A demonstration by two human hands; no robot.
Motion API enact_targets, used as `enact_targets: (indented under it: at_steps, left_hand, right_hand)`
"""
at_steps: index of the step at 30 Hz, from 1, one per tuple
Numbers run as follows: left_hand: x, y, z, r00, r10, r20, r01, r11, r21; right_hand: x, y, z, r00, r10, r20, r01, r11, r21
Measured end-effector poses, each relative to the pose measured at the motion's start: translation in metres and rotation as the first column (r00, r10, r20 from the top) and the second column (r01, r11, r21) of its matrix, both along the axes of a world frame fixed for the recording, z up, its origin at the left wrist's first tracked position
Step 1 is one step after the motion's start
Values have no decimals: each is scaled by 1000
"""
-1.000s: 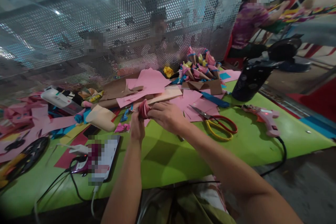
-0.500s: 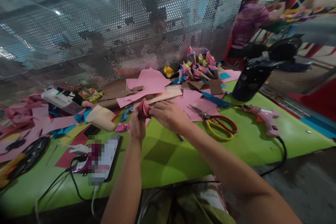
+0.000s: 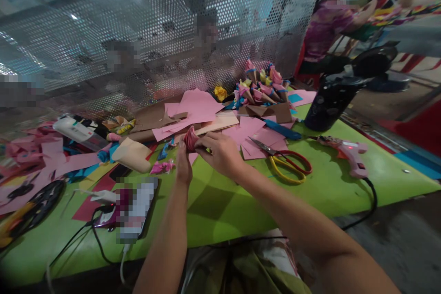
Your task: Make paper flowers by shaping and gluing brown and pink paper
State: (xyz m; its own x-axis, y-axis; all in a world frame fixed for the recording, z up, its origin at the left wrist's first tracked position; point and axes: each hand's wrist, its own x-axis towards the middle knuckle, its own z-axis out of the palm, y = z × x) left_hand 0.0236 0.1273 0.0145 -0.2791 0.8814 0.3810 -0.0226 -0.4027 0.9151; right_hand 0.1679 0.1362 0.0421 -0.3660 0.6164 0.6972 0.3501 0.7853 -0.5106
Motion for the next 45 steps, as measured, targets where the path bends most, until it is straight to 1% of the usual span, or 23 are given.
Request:
enact_targets:
  at_steps: [5, 10, 16, 19, 24, 29, 31, 34, 36, 41, 43, 45]
  left_hand:
    - [1, -1, 2, 1000, 9, -17, -9, 1000, 9]
    - [2, -2, 2, 1000, -10, -30, 11, 1000, 26]
    - [2, -2, 3, 997, 18, -71, -17, 1000, 4]
    - [2, -2, 4, 997, 13, -80, -13, 1000, 6]
    - [0, 0, 1, 1000, 0, -12, 0, 1000, -3]
    - [-2, 1, -1, 1000, 5, 30, -5, 1000, -15]
    - [-2, 1, -2, 997, -18, 77, 21, 999, -36]
    - [-2, 1, -3, 978, -50, 201, 64, 996, -66]
    - [-2, 1, -3, 972, -45, 233, 61, 996, -64]
    - [-4, -1, 0, 997, -45, 70, 47, 999, -27]
    - [-5, -1, 1, 995, -59, 79, 61, 998, -30]
    - [-6, 0, 0, 989, -67, 133, 72, 997, -38]
  right_hand:
    - [0, -1, 1, 1000, -23, -19, 23, 999, -26]
    - [0, -1, 1, 1000, 2, -18, -2, 999, -35]
    - [-1, 0, -1, 1000, -24, 3, 24, 999, -25]
    - [-1, 0, -3, 998, -52, 32, 52, 999, 9]
    - [0, 3, -4, 988, -93, 122, 75, 987, 144]
    - [3, 5, -2, 986, -82, 147, 41, 964, 264]
    - [4, 6, -1, 987, -67, 148, 21, 955, 294]
    - [4, 5, 0, 984, -52, 171, -6, 947, 322]
    - [4, 5, 1, 980, -51, 190, -17, 941, 337]
    - [6, 4, 3, 984, -31, 175, -34, 933, 359]
    - [7, 4, 4, 990, -11, 140, -38, 939, 342]
    - [8, 3, 6, 996, 19, 86, -43, 955, 295]
